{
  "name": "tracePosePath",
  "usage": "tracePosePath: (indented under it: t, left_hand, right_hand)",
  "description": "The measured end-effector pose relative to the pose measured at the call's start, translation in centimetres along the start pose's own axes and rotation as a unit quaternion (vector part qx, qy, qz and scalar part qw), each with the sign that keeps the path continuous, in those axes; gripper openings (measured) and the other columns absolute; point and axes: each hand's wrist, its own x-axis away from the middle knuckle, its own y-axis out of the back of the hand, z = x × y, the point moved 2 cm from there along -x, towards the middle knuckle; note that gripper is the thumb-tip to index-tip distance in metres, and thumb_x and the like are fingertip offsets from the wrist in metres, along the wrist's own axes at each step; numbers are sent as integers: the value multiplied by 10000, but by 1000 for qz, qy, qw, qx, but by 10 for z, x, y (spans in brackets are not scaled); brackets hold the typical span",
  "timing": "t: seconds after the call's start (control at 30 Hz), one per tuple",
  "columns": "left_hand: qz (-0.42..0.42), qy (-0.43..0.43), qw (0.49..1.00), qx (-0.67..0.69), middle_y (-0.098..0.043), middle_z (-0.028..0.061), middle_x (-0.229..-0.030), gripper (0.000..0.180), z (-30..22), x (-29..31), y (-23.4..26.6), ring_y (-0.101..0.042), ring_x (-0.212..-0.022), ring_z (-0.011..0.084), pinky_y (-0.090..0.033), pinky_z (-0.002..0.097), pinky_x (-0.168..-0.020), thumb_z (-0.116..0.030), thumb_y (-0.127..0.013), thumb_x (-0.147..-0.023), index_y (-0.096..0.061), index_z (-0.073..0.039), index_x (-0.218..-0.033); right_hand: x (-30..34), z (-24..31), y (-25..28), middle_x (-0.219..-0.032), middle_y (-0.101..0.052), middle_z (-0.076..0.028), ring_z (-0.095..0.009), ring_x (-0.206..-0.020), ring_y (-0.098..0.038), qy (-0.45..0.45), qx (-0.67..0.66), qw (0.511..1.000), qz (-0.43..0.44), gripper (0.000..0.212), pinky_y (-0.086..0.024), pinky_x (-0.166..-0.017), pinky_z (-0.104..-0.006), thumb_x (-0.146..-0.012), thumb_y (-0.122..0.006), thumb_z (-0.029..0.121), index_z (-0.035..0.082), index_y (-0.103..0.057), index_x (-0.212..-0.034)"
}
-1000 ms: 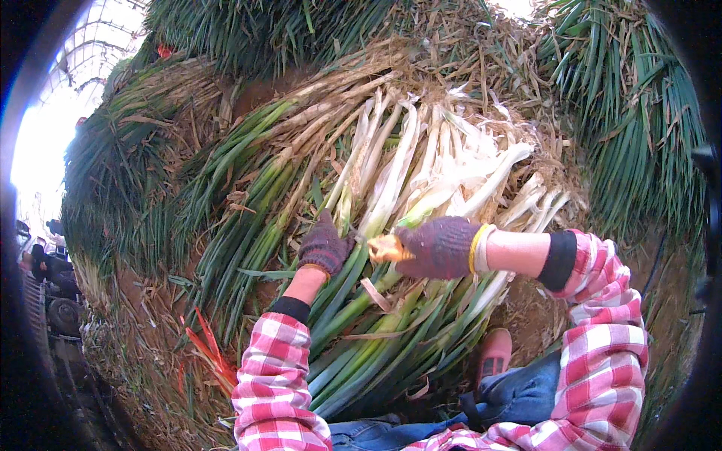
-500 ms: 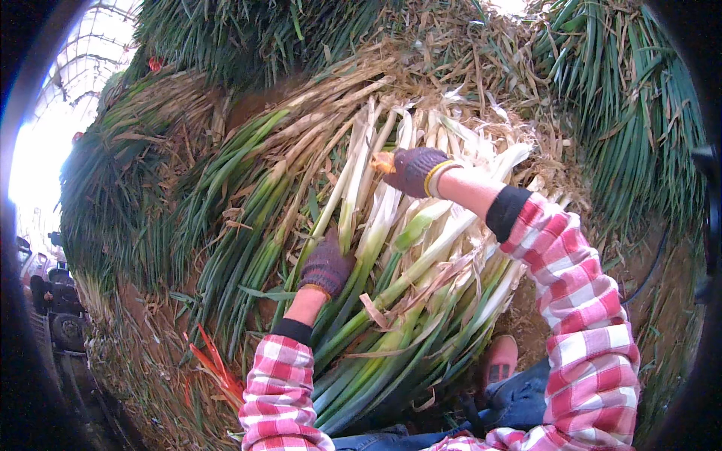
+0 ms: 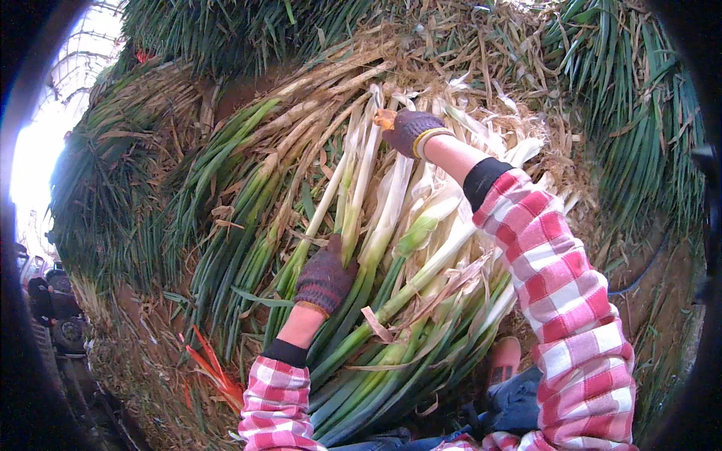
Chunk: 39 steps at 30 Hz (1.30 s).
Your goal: The person sits on the ground and uses a small knife to trim the outer layers and root ends of harvested leeks. The trimmed leeks are placed back into a large pile as the person works through the batch.
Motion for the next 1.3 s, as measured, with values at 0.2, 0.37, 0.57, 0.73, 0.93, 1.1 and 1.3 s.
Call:
tracePosePath:
  t: [0.2, 0.37, 0.57, 0.73, 0.93, 1.1, 1.3]
  left_hand:
    - [3, -51, 999, -2, -681, 267, -1113, 508, -6, 21, -1, -668, -1025, 440, -536, 540, -869, -370, -660, -912, -485, -46, -1262]
    - [32, -203, 978, 18, -639, 236, -1245, 599, -17, 53, 0, -651, -1064, 427, -527, 478, -913, -404, -653, -916, -517, -37, -1369]
    - [-187, -137, 963, 140, -680, 223, -1033, 389, 45, -22, 31, -639, -1023, 412, -499, 486, -867, -406, -604, -958, -666, -40, -1072]
    - [-184, 161, 970, 10, -618, 243, -1312, 493, 149, -87, -6, -619, -1179, 407, -504, 476, -1003, -337, -610, -943, -572, -82, -1363]
    - [-112, 206, 961, -147, -640, 210, -1294, 446, 173, -75, -30, -655, -1141, 393, -540, 493, -932, -337, -675, -909, -616, -81, -1269]
    - [-136, 63, 985, 89, -703, 190, -1128, 456, 155, -60, -6, -657, -1073, 400, -522, 507, -897, -464, -679, -884, -714, -98, -1153]
    - [-235, -134, 955, 118, -704, 172, -965, 275, 78, -40, 0, -684, -897, 379, -530, 491, -762, -322, -564, -928, -653, -63, -952]
  right_hand:
    - [35, -3, 12, -1048, -723, -250, -402, -962, -717, 15, 16, 999, 38, 558, -547, -862, -496, -958, -516, 496, -6, -671, -1146]
    - [94, -2, 3, -923, -719, -247, -431, -873, -707, 122, -25, 991, 47, 536, -543, -779, -514, -968, -567, 497, 9, -596, -1188]
    - [137, -5, -17, -834, -699, -246, -442, -789, -695, 77, 25, 991, 109, 515, -525, -720, -531, -979, -561, 467, 4, -523, -1201]
    - [144, -5, -16, -834, -706, -231, -431, -792, -702, 57, 27, 990, 124, 496, -525, -710, -531, -982, -563, 465, 24, -524, -1205]
    - [144, -9, -19, -877, -709, -262, -441, -821, -708, 72, 15, 990, 122, 516, -543, -751, -533, -977, -564, 447, -13, -527, -1209]
    - [145, -11, -20, -1127, -704, -215, -439, -949, -692, 138, -16, 984, 108, 457, -547, -819, -528, -975, -544, 390, 125, -540, -1348]
    - [142, -6, -29, -1006, -697, -290, -484, -922, -672, 96, 27, 994, 55, 471, -529, -802, -552, -966, -576, 430, 78, -557, -1278]
